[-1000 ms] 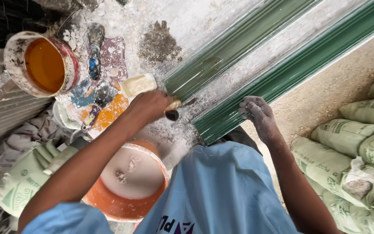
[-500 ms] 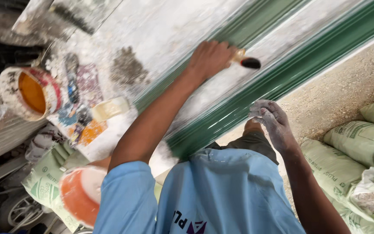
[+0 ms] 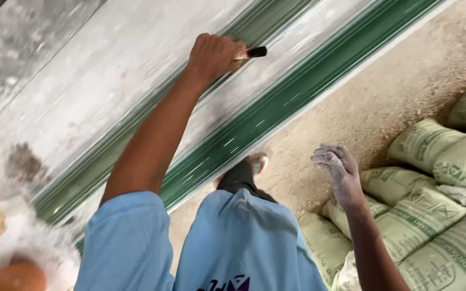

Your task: The person prepares a liquid mixture in a bucket by hand and then applies it to green molding strips using a brush.

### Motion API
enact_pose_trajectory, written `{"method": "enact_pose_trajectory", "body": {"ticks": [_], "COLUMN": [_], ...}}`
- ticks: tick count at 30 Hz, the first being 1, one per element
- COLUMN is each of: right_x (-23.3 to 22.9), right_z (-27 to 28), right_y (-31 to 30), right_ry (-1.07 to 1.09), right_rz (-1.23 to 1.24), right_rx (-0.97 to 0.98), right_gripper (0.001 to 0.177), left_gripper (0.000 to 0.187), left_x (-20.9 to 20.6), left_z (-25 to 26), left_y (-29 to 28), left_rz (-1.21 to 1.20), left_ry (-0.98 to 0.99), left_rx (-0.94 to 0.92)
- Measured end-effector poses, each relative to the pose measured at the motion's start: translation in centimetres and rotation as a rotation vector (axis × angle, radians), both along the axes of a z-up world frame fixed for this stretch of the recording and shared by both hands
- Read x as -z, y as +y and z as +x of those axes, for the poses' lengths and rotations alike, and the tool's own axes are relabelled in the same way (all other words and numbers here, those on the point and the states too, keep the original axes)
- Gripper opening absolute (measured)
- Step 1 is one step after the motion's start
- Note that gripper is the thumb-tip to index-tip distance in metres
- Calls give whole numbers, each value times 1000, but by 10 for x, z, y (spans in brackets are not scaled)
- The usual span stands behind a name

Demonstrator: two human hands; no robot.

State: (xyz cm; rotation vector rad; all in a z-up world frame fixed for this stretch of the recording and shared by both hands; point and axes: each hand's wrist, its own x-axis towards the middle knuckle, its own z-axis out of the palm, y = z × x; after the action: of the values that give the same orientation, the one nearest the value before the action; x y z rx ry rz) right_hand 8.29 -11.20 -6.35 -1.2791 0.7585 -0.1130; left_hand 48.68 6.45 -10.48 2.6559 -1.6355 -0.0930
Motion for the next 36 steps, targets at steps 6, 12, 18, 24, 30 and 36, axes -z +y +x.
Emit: {"method": "enact_pose_trajectory", "body": {"ticks": [6, 12, 18, 24, 30, 36], "right_x": [15, 22, 8, 20, 49, 70], "right_z": [43, 88, 126, 178, 255, 347], "right_y": [-134, -281, -456, -623, -785, -959], "right_ry": [-17, -32, -68, -66, -145, -116], "right_rz": [-29, 14, -87, 72, 169, 240], "right_rx": [39, -28, -164, 234, 312, 251], "right_gripper": [33, 48, 33, 37, 33, 34], "left_gripper": [30, 28, 27, 18, 21, 21], "left_x": [8, 29, 28, 39, 43, 58], "left_z": [39, 75, 115, 158, 198, 241], "left_y": [-160, -330, -502, -655, -836, -1049], "left_rz": [-47, -120, -134, -137, -109, -166], "left_ry": [12, -122, -159, 19, 17, 10], "left_rx": [25, 69, 125, 84, 89, 99]}}
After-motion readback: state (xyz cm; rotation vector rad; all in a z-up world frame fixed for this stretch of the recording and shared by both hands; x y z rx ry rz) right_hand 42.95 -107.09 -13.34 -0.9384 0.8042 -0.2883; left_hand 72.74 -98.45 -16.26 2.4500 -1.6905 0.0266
